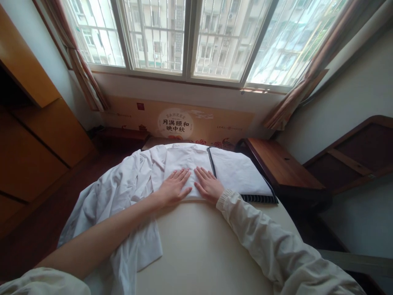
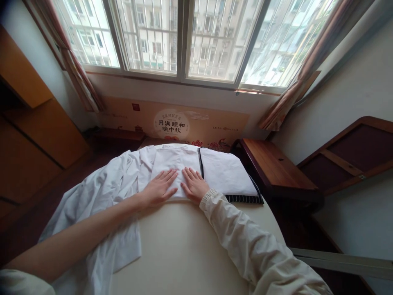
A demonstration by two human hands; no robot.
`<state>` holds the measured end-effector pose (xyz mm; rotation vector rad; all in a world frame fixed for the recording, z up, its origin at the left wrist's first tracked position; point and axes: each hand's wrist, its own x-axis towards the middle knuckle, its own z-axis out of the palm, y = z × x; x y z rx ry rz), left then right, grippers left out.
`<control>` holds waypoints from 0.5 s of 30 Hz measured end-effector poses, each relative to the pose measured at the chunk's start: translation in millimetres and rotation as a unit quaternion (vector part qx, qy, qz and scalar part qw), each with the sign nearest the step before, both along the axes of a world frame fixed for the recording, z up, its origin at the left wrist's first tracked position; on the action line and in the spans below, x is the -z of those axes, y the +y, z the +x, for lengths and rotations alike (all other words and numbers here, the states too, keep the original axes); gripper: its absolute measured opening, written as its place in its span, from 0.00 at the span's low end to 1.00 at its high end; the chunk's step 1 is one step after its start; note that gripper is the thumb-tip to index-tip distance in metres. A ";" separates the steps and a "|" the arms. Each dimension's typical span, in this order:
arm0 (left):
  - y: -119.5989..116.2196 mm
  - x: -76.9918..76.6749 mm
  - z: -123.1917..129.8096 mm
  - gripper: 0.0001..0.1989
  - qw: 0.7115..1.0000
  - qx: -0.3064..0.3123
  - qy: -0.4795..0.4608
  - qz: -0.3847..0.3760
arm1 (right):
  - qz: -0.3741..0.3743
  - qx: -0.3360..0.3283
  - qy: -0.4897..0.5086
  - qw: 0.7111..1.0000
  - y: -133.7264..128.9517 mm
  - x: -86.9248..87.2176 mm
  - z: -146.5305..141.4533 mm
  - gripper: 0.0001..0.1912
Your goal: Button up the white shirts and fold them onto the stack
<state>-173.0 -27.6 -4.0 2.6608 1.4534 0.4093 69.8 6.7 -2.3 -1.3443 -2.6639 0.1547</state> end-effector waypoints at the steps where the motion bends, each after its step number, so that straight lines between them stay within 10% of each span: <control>1: -2.2 0.4 -3.3 0.37 1.000 -0.008 0.005 0.005 | 0.000 -0.001 0.001 1.000 -6.2 -0.1 3.9 0.38; 15: -36.7 -15.4 -31.1 0.38 0.996 0.025 0.057 -0.059 | -0.002 -0.031 0.040 0.999 -74.2 0.1 28.9 0.45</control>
